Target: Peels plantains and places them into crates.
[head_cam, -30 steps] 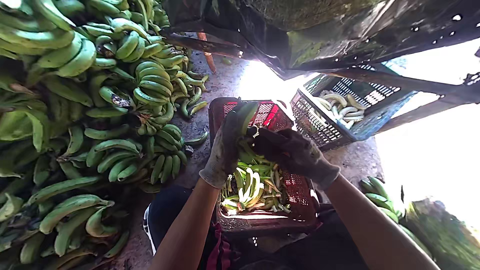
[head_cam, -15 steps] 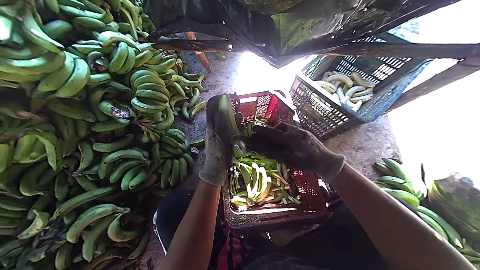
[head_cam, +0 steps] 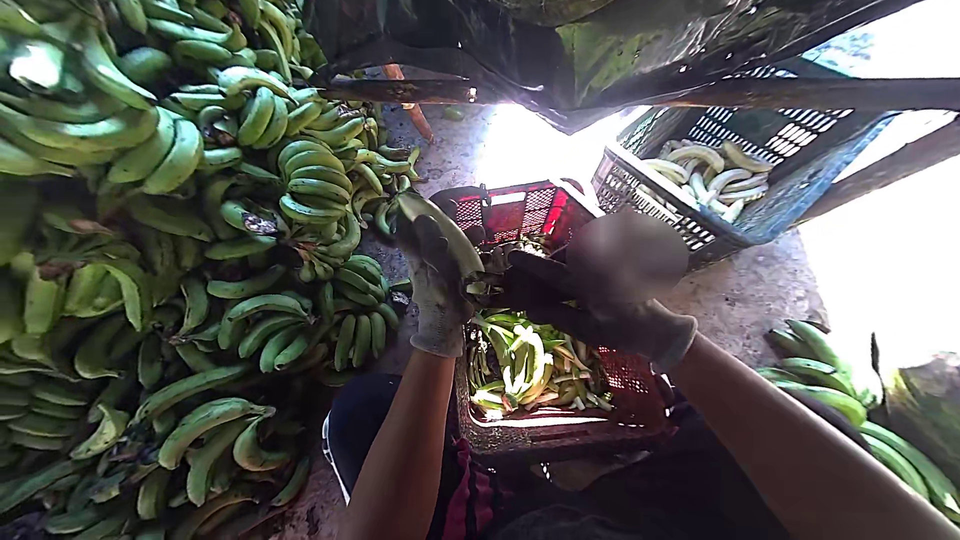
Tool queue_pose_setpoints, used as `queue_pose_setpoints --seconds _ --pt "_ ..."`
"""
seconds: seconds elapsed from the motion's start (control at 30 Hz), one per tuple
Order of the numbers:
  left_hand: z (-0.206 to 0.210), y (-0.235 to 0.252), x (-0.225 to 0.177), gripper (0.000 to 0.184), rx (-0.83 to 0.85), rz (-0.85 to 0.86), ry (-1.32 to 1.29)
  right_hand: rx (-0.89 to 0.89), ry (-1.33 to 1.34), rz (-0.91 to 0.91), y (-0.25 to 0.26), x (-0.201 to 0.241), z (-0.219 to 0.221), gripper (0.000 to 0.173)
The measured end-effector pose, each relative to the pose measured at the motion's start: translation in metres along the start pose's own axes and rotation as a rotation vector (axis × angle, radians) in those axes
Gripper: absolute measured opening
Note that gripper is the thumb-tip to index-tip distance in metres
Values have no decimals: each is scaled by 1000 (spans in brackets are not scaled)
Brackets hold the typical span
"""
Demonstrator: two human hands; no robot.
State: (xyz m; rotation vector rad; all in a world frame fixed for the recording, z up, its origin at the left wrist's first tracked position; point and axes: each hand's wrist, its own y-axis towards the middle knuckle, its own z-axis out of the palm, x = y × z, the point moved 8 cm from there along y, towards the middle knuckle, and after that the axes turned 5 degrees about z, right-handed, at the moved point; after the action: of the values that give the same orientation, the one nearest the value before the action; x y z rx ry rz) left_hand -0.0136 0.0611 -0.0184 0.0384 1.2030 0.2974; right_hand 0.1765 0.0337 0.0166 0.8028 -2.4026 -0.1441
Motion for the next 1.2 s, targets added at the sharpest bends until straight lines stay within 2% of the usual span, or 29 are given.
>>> queue_pose_setpoints --seconds 0.1,0.17,0.23,0.27,0.37,0.43,0.57,0.7,0.8,0.87,0.97,1.03,1.13,1.2 --pt "13 -8 -6 47 78 -8 -8 -42 -50 -34 12 -11 -13 53" --pt "24 -21 -1 34 249 -135 13 -116 -11 -19 22 -29 -30 42" --pt "36 -30 1 36 488 -252 78 -128 -12 47 27 -44 -43 50" --pt "40 -33 3 39 557 -296 126 -129 -21 98 27 -51 -44 51" --pt "56 -40 6 43 643 -398 203 -146 -7 248 30 -68 -38 48" --pt "53 -37 11 41 564 -381 242 -152 -12 276 28 -66 -38 46" --pt "2 -13 19 40 142 -262 139 -105 -54 88 17 -24 -22 50" --pt "-11 3 15 45 -5 -201 -118 -133 -82 -41 6 -2 -7 55" --pt "-12 6 4 38 -132 -124 -133 -217 -156 -80 5 -1 -12 54" --pt "-7 6 1 39 -109 -82 -123 -214 -180 -42 7 -5 -15 54" --pt "17 0 -8 41 123 -26 -150 -189 -153 52 10 -16 -26 53" --pt "29 -8 -8 43 235 -58 -106 -182 -115 64 11 -20 -34 55" --pt "23 -17 3 39 211 -145 74 -201 -133 2 12 -21 -34 54" --pt "27 -21 9 43 266 -184 170 -153 -92 68 14 -28 -29 54"
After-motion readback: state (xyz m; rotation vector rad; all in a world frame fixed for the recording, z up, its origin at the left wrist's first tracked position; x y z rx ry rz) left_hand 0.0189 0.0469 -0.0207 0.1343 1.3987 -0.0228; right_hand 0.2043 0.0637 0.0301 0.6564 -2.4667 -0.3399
